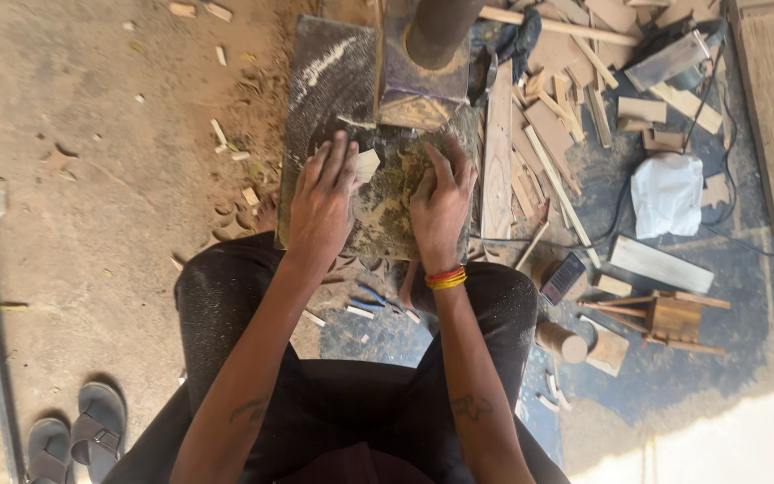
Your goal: The person sits on the floor and uses a vertical spindle sander to shape small wooden pieces. They hold each piece with both hands and rotate it against the spinning spindle, then inspect the edges before continuing.
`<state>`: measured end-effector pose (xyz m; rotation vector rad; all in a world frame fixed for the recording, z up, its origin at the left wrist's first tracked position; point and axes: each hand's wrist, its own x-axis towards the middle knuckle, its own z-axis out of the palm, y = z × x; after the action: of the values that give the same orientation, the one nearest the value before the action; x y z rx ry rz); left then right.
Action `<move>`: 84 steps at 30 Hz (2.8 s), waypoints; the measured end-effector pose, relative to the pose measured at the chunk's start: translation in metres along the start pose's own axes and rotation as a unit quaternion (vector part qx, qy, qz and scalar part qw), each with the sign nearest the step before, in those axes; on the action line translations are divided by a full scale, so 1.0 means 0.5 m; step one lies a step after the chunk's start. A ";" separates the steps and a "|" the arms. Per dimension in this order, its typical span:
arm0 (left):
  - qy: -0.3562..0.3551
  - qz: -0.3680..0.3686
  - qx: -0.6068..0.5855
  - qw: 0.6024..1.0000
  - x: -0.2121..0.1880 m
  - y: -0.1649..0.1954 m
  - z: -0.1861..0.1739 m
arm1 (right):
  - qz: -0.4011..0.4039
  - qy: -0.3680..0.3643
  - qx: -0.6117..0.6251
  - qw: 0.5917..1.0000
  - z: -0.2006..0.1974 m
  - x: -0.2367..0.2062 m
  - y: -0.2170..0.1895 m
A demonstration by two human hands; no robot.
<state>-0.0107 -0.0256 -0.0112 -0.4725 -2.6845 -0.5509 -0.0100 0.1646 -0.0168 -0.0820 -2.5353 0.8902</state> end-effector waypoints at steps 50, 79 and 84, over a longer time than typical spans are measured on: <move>-0.092 0.097 -0.131 0.982 0.029 -0.053 0.006 | -0.144 -0.116 -0.136 0.973 -0.026 -0.034 -0.070; -0.113 0.145 -0.073 0.980 0.038 -0.068 0.010 | -0.139 -0.067 -0.100 0.983 -0.025 -0.056 -0.079; -0.102 0.135 -0.084 0.982 0.032 -0.064 0.010 | -0.135 -0.066 -0.093 0.984 -0.024 -0.055 -0.081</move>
<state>-0.0388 -0.0474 -0.0189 -0.9717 -2.7090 -0.6827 0.0234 0.1344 0.0053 0.2649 -2.6626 0.5687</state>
